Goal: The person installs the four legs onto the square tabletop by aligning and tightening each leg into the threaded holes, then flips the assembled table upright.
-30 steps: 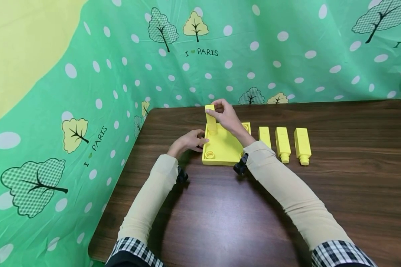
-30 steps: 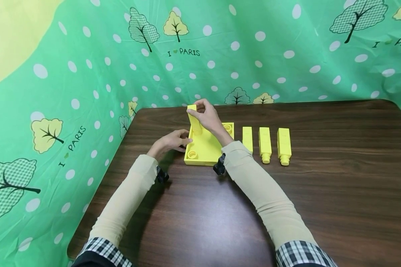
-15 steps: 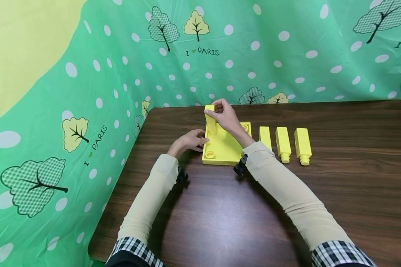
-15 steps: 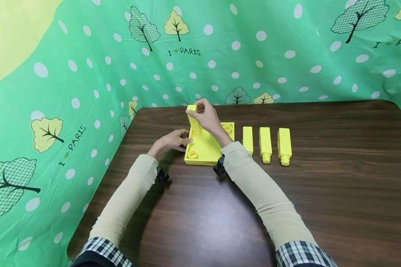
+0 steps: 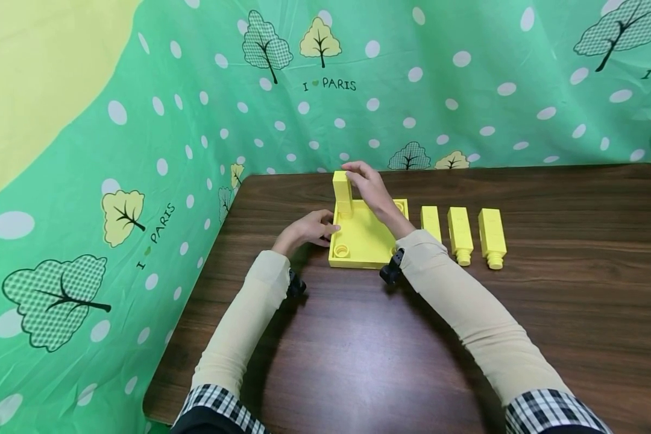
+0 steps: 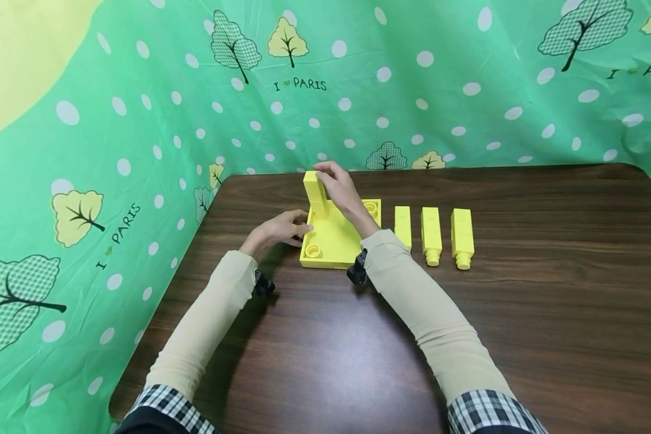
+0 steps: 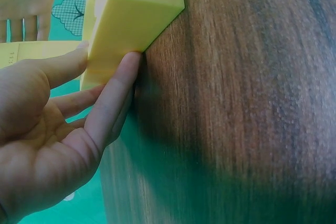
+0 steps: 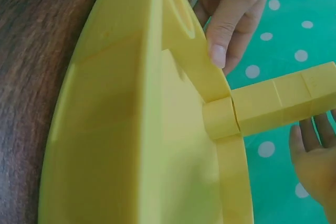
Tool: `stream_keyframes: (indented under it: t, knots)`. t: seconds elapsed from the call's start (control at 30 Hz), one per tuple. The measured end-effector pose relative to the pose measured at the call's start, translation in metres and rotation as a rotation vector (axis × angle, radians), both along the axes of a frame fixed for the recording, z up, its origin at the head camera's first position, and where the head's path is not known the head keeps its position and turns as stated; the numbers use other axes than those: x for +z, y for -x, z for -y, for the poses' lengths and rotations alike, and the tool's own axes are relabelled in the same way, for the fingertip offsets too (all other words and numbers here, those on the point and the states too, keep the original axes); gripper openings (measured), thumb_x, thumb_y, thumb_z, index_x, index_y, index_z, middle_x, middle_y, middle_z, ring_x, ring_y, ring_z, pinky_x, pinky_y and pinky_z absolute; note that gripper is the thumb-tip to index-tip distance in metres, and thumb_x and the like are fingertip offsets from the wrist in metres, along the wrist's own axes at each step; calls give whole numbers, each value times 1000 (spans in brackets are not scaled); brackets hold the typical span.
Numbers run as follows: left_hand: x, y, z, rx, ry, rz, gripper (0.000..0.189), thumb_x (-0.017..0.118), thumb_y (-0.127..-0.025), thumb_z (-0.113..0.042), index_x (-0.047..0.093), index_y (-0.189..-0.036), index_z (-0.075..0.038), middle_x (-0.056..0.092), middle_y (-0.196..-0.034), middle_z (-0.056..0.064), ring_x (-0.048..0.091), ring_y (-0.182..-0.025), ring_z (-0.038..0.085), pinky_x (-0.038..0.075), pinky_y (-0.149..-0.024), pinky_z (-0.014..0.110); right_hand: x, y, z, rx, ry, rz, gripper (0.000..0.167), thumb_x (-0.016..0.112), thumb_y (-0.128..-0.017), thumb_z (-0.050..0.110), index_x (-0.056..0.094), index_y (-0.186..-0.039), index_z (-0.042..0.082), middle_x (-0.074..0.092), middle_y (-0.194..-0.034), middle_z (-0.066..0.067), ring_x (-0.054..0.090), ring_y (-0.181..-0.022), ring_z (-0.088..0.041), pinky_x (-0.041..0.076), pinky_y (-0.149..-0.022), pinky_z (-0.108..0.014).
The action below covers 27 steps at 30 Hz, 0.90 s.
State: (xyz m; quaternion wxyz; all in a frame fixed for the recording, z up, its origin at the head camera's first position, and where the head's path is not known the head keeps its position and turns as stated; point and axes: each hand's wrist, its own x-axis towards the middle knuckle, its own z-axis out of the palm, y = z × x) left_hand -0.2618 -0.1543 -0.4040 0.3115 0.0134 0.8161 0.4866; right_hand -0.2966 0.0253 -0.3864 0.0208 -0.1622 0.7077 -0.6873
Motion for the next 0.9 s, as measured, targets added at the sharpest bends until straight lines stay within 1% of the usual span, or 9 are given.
stream_keyframes:
  t: [0.03, 0.17, 0.27, 0.33, 0.43, 0.57, 0.73, 0.8, 0.9]
  knots:
    - [0, 0, 0, 1, 0, 0, 51, 54, -99, -19, 35, -144, -5, 51, -114, 15, 57, -92, 23, 57, -83, 37, 1, -1, 0, 12, 5, 7, 34, 46, -101, 20, 53, -130, 4, 49, -135, -11, 47, -116, -19, 39, -103, -46]
    - [1, 0, 1, -8, 10, -8, 50, 54, -99, -20, 35, -143, -5, 51, -113, 15, 56, -92, 22, 57, -83, 36, 17, -13, -3, 69, -30, 25, 36, 44, -101, 15, 51, -134, 1, 46, -138, -13, 45, -121, -24, 38, -104, -48]
    - [1, 1, 1, -10, 14, -5, 51, 54, -99, -20, 35, -144, -5, 51, -115, 15, 56, -93, 23, 57, -84, 36, 27, -20, -4, 98, -63, 41, 38, 42, -102, 13, 48, -137, 0, 43, -142, -14, 42, -125, -26, 38, -106, -45]
    - [1, 1, 1, -7, 13, 2, 51, 54, -99, -21, 35, -144, -6, 51, -116, 16, 56, -94, 23, 57, -84, 37, 26, -19, -4, 106, -67, 46, 38, 41, -101, 13, 48, -137, 1, 42, -144, -13, 41, -127, -26, 36, -108, -47]
    - [1, 1, 1, 1, 3, 15, 51, 54, -99, -20, 35, -144, -6, 51, -117, 16, 57, -95, 24, 57, -85, 37, 19, -12, -4, 110, -55, 57, 38, 41, -101, 12, 49, -137, 2, 42, -145, -11, 40, -128, -25, 35, -110, -48]
    - [-1, 2, 1, 1, -1, 19, 51, 54, -99, -20, 35, -144, -6, 51, -117, 16, 58, -95, 24, 57, -85, 37, 10, -2, -3, 109, -41, 68, 37, 41, -101, 13, 51, -136, 5, 43, -145, -9, 43, -128, -23, 35, -111, -47]
    - [-2, 2, 1, -6, 7, 13, 50, 54, -99, -21, 36, -143, -7, 52, -116, 15, 58, -95, 24, 57, -84, 37, 7, 1, -3, 120, -62, 81, 38, 37, -102, 16, 53, -136, 12, 45, -144, -5, 45, -119, -21, 34, -111, -45]
    - [-1, 1, 1, -7, 10, 11, 49, 54, -99, -21, 37, -143, -7, 52, -116, 15, 58, -95, 24, 57, -84, 37, 7, 2, -4, 133, -73, 89, 38, 36, -102, 16, 53, -136, 14, 46, -143, -5, 45, -119, -20, 33, -113, -45]
    - [-1, 1, 0, -9, 10, 8, 49, 53, -99, -21, 36, -143, -7, 52, -117, 16, 58, -96, 24, 57, -84, 37, 8, 3, -5, 159, -74, 108, 39, 35, -102, 16, 52, -137, 13, 45, -144, -5, 45, -123, -21, 31, -115, -43]
